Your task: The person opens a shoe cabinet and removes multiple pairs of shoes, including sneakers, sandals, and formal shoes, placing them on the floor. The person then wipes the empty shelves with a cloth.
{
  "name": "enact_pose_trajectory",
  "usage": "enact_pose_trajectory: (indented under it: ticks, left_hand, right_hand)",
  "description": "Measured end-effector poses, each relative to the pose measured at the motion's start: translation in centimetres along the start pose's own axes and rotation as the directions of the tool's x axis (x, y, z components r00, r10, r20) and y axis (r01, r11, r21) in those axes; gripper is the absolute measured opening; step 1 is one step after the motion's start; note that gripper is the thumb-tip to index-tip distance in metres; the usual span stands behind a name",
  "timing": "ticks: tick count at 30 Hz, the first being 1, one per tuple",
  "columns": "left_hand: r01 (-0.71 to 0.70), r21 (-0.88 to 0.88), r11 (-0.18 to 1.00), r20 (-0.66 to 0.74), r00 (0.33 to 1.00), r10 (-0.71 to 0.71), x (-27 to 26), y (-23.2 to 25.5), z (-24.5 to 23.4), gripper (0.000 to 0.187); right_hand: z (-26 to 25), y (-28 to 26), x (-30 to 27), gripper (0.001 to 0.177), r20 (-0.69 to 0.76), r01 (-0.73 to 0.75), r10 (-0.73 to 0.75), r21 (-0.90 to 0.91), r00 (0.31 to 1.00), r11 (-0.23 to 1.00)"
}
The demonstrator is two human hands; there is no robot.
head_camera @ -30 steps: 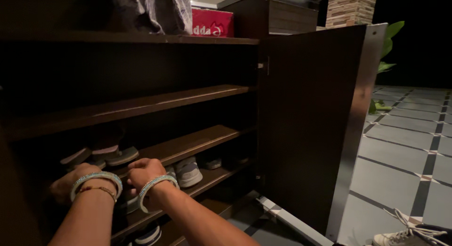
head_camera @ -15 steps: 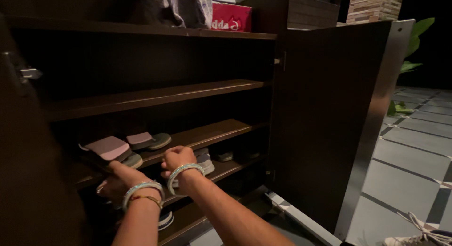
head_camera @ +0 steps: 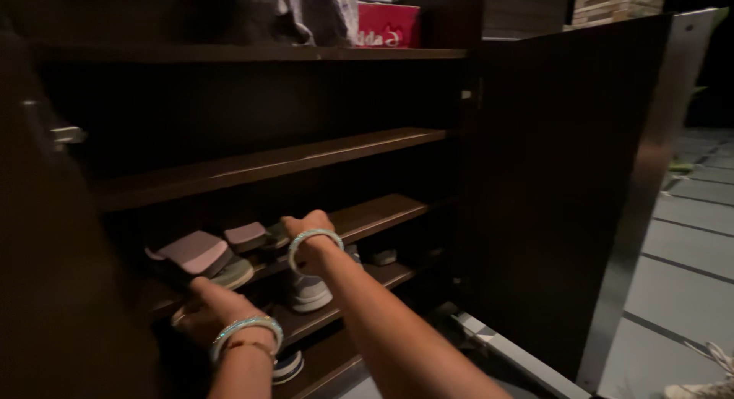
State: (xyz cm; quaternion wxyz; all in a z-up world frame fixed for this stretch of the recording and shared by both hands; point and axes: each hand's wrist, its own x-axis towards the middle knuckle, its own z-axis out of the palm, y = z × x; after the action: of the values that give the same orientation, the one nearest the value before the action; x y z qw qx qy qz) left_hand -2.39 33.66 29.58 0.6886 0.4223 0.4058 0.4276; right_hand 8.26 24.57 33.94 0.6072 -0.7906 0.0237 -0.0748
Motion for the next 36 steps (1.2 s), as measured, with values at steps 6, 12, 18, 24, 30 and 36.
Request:
enact_pose_trajectory:
  ticks: [6,12,18,24,30,36]
  left_hand:
    - [0.072,-0.089,0.993,0.039,0.997,-0.068,-0.1,-0.2,0.3,0.065]
    - [0.04,-0.118,0.992,0.046,0.998,-0.035,-0.3,-0.3,0.4,0.069]
    - [-0.052,-0.081,0.995,0.083,0.995,0.059,-0.7,-1.0,-0.1,0.068]
    - [-0.014,-0.218,0.976,0.148,0.988,0.047,-1.1,-2.2,-0.2,0.069]
    - [0.058,-0.21,0.976,0.134,0.99,-0.03,-1.2,-2.3,-0.1,0.072]
    - [0.068,-0.335,0.94,0.16,0.987,-0.014,-2.2,0.2,0.7,0.08]
  right_hand:
    - [0.7,-1.7,-1.2,0.038,0.098,-0.03,0.044,-0.134,0.994,0.99]
    - [2.1,-2.1,0.0,0.033,0.096,-0.094,0.112,-0.176,0.989,0.98]
    - [0.0,-1.2,0.2,0.043,0.53,0.59,-0.309,-0.795,0.789,0.142]
    - [-4.3,0.4,-2.6,0.044,0.282,0.037,-0.018,-0.061,0.959,0.997]
    - [-6.2,2.2,-2.7,0.052,0.358,-0.444,0.315,0.37,0.879,0.816]
    - [-4.7,2.7,-2.1,0.057,0.385,-0.485,0.329,0.443,0.862,0.754]
